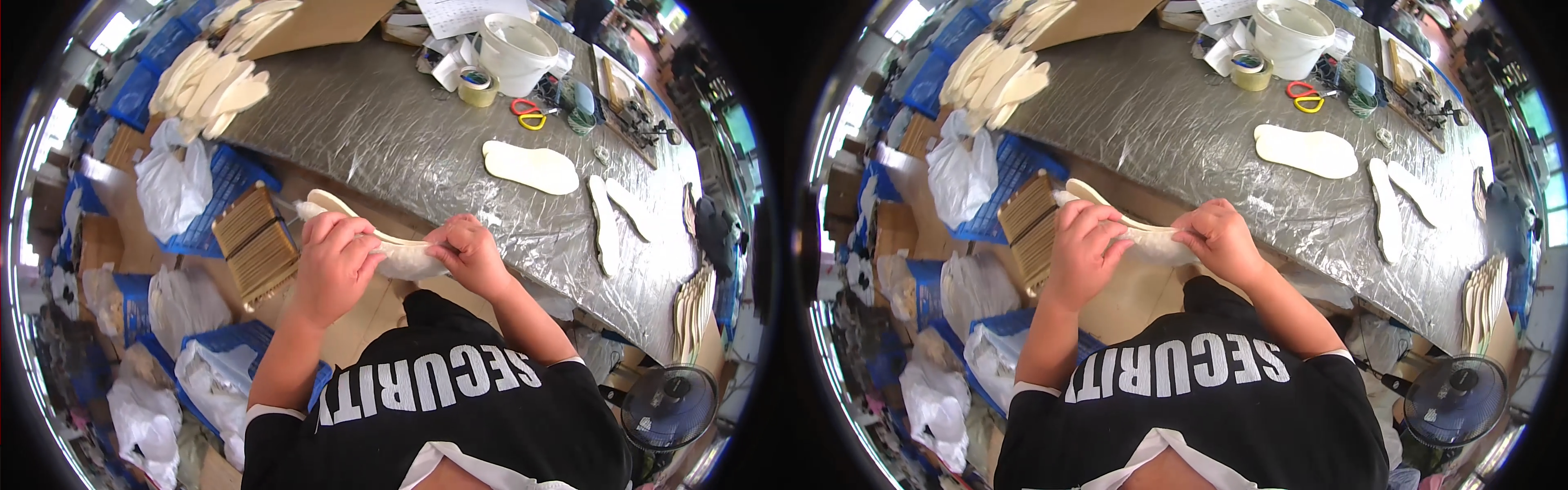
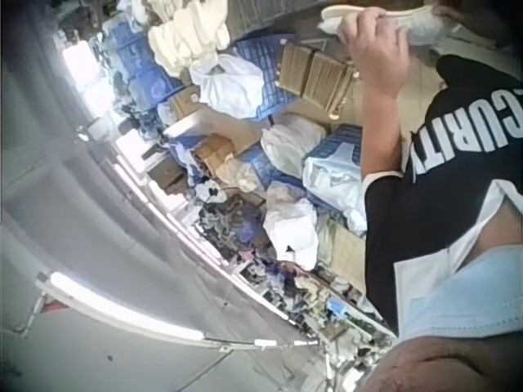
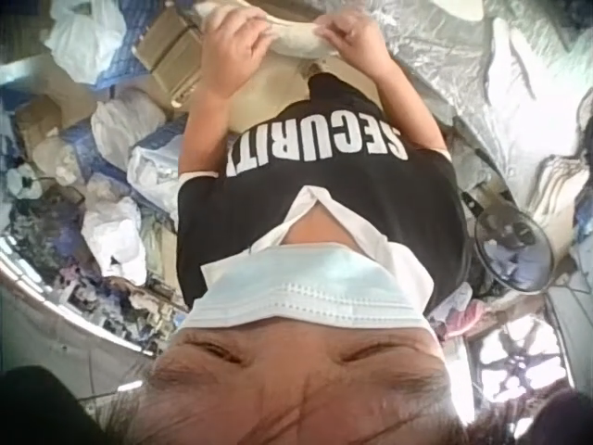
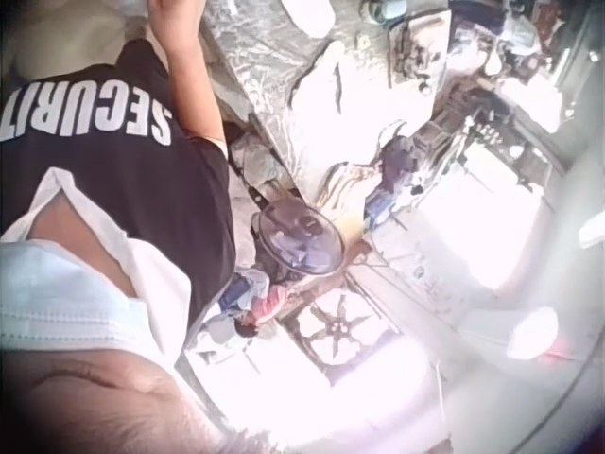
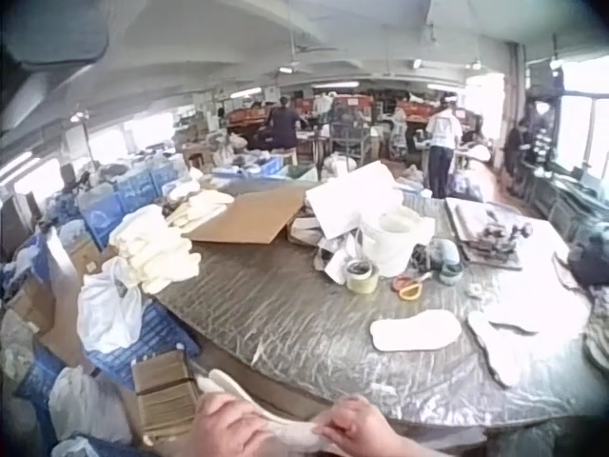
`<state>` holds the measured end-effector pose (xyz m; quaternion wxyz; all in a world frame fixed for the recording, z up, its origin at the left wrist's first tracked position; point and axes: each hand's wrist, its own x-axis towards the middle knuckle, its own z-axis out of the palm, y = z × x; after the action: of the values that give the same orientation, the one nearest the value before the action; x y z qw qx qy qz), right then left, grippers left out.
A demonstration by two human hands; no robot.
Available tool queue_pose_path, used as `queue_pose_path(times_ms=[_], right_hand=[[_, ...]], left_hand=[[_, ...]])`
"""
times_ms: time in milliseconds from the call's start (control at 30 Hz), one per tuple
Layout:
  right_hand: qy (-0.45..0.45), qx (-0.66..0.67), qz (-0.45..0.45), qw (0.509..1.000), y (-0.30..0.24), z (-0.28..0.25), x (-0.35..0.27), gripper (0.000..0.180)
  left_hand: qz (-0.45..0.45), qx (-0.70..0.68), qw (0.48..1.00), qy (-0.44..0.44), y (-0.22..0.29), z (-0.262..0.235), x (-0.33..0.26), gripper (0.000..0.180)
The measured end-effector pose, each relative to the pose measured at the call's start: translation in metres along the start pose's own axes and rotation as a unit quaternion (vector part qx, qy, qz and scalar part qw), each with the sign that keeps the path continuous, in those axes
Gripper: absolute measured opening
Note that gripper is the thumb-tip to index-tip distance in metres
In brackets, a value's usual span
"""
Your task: Attaching a white lining material to shoe insoles and inspecting the bond.
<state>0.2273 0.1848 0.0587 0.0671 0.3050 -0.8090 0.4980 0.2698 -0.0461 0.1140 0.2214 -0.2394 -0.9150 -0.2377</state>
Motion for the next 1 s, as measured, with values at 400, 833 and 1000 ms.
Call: queue_pose_path(times_ms=[400,833,1000], right_hand=[[0.001,0.004,0.029,1.0,0.076,0.014,0.106,0.013],[0.03,-0.016,0.116,0.993,0.103,0.018,0.156,0.013],[0.059,-0.034,0.15,0.986,0.108,0.029,0.161,0.012]], left_hand=[[0.009,0.019,0.994,-0.11,-0.108,0.038,0.1,0.023],[0.019,-0.033,0.988,-0.152,-0.169,0.068,0.161,0.02],[0.048,-0.069,0.968,-0.238,-0.195,0.081,0.175,0.016]])
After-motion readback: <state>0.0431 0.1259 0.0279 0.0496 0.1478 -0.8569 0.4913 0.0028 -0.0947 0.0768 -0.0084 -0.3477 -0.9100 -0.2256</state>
